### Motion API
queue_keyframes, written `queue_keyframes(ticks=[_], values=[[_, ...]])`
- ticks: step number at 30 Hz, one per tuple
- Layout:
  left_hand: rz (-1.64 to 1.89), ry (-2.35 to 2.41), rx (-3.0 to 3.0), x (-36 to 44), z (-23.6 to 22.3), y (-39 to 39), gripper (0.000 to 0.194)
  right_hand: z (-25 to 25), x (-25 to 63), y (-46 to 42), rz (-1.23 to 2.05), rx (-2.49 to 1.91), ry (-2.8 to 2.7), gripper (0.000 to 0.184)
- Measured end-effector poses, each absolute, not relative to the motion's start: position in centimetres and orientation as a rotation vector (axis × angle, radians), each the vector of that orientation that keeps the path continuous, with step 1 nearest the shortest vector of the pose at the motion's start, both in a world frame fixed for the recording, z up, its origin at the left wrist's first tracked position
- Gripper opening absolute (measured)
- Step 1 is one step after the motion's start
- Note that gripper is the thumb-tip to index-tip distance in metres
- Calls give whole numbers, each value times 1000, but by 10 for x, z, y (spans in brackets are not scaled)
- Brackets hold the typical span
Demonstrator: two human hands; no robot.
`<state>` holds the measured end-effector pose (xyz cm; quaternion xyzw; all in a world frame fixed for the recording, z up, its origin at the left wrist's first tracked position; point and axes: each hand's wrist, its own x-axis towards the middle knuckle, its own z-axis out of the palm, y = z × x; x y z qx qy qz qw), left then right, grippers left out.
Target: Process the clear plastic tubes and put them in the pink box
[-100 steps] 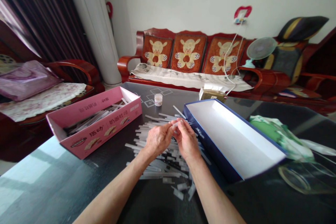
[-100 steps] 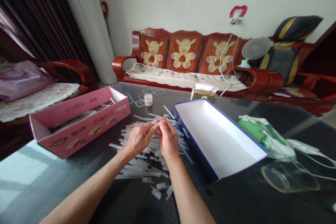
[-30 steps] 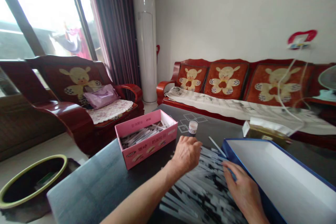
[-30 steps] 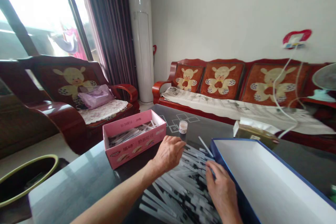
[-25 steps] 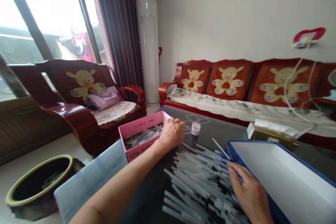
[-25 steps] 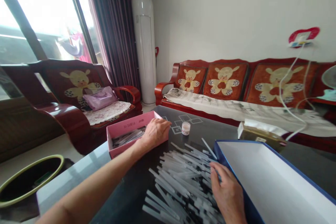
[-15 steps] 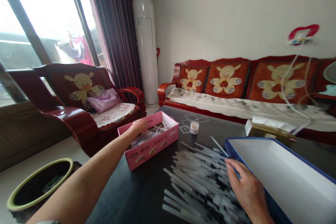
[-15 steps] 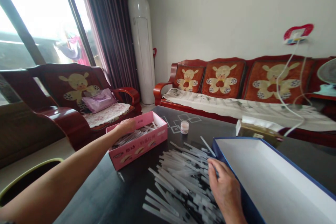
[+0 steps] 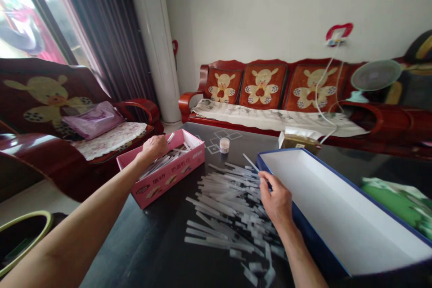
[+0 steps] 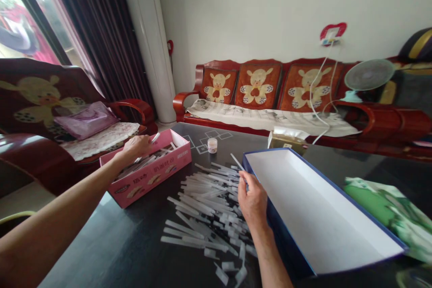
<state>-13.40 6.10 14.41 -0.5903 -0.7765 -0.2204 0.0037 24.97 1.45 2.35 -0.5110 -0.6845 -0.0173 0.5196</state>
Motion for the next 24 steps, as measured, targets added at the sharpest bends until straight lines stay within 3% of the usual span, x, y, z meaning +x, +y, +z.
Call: queue_keyframes(ticks=[2,4,7,10,14,16,19,21,24], values=[[-781,-2386,-1861,-110,148,64,26,25,247,13,2,-1222,-1591,27],[-1298,-2235,-2004,-76,145,61,36,27,243,11,125,-1219,-1542,27],[-2304,-2276,-2307,-20,123,48,32,31,234,7,576,-1225,-1466,31],[-2523,-2357,-2297,23,92,35,27,33,224,4,1065,-1221,-1386,42],[-3011,-2474,-1945,46,65,30,36,31,215,1,1243,-1186,-1317,46],[-2929,-2513,-1977,47,59,28,31,30,213,1,1225,-1185,-1270,45],[-2115,-2538,-2260,47,56,18,26,31,216,2,1145,-1238,-1176,45],[-1581,-2240,-2267,48,55,8,31,34,219,1,1101,-1287,-1163,44],[-1258,-1600,-2287,54,51,-3,23,40,222,-1,1075,-1301,-1259,42]])
